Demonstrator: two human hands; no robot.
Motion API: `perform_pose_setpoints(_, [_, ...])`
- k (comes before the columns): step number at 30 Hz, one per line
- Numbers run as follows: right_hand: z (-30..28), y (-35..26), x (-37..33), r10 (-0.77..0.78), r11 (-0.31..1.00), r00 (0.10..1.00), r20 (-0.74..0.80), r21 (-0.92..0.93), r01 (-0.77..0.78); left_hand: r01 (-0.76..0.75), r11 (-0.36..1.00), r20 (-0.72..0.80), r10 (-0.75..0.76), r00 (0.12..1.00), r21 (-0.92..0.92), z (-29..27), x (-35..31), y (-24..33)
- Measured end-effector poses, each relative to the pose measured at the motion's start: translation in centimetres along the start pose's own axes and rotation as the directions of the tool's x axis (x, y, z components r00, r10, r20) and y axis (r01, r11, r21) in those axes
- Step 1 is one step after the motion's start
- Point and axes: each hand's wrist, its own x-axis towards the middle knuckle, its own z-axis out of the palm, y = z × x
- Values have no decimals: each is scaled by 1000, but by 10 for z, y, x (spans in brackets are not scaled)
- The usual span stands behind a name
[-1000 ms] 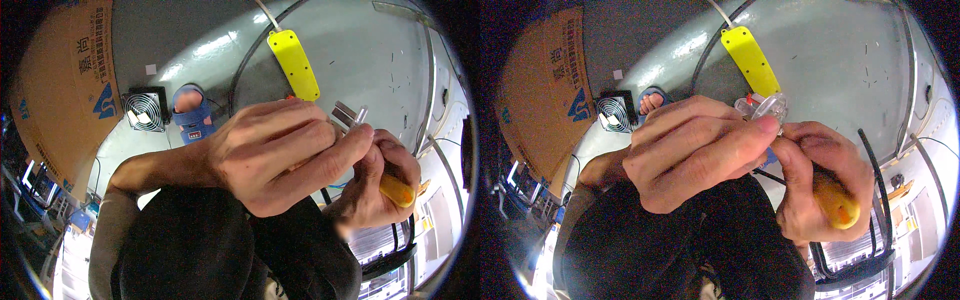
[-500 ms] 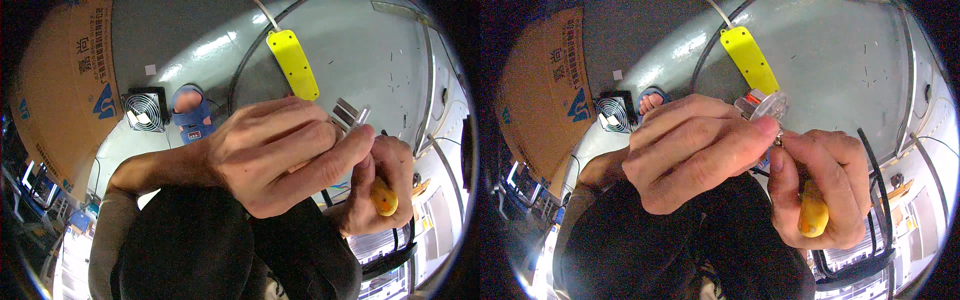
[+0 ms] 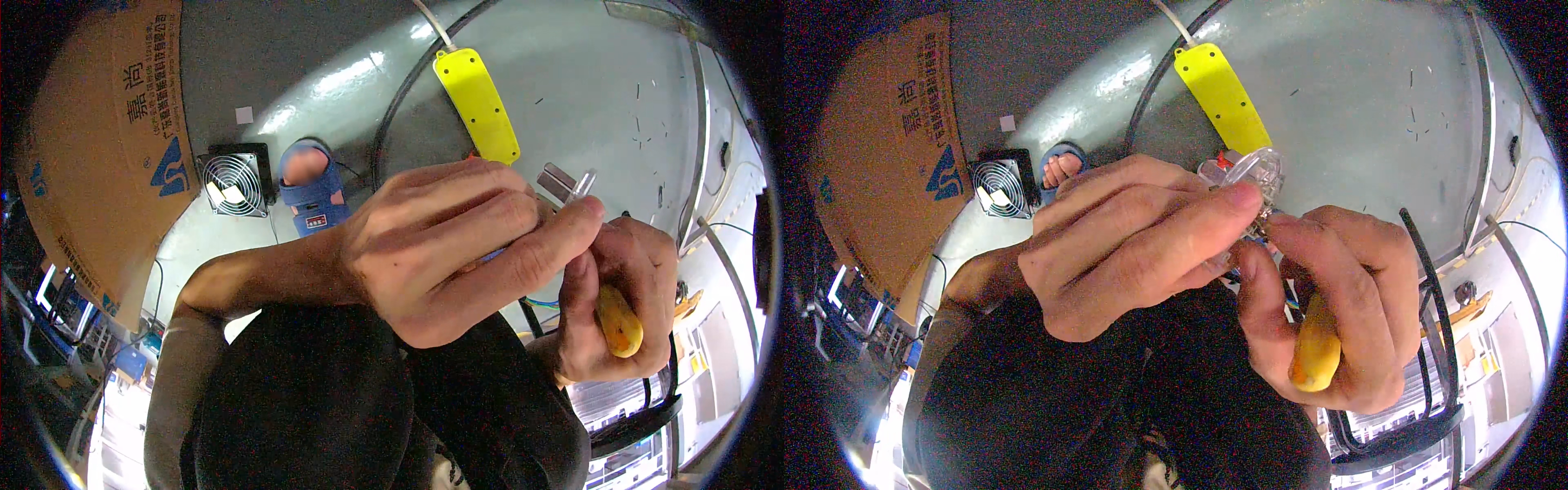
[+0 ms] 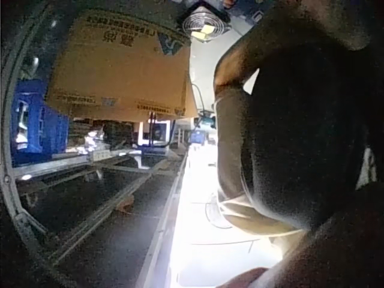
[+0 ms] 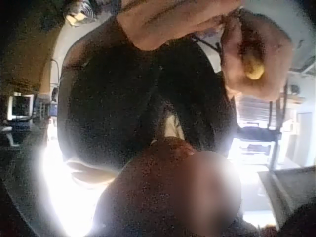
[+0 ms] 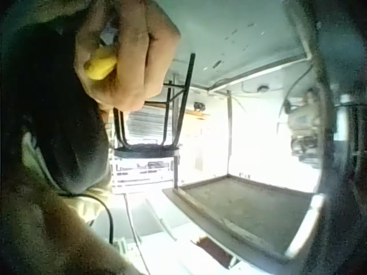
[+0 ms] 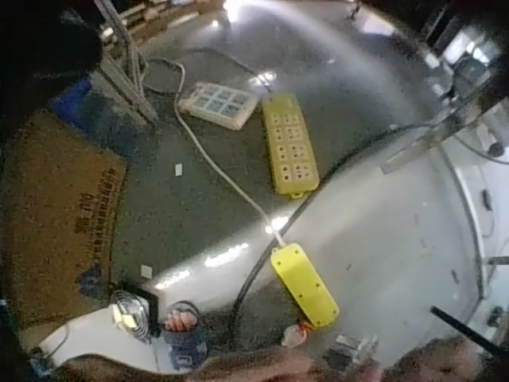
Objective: Wiring an electric plug using a screwdriver.
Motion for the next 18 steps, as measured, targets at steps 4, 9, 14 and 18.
perform_pose_setpoints(4, [11, 11, 2, -21, 999, 1000, 17, 37, 20, 15, 998, -29, -13, 999, 59, 1, -5, -1])
perform_pose_setpoints(9, [8, 6, -2, -26, 999, 999, -35, -36, 25, -43, 999, -29, 43, 999, 13, 3, -4, -1])
perform_pose_setpoints(14, [8, -1, -7, 162, 980, 984, -74, 124, -152, -21, 1000, -61, 21, 998, -7, 7, -3, -2])
perform_pose_setpoints(18, [11, 6, -8, 106, 990, 992, -72, 103, -98, -22, 1000, -29, 22, 999, 6, 2, -4, -2])
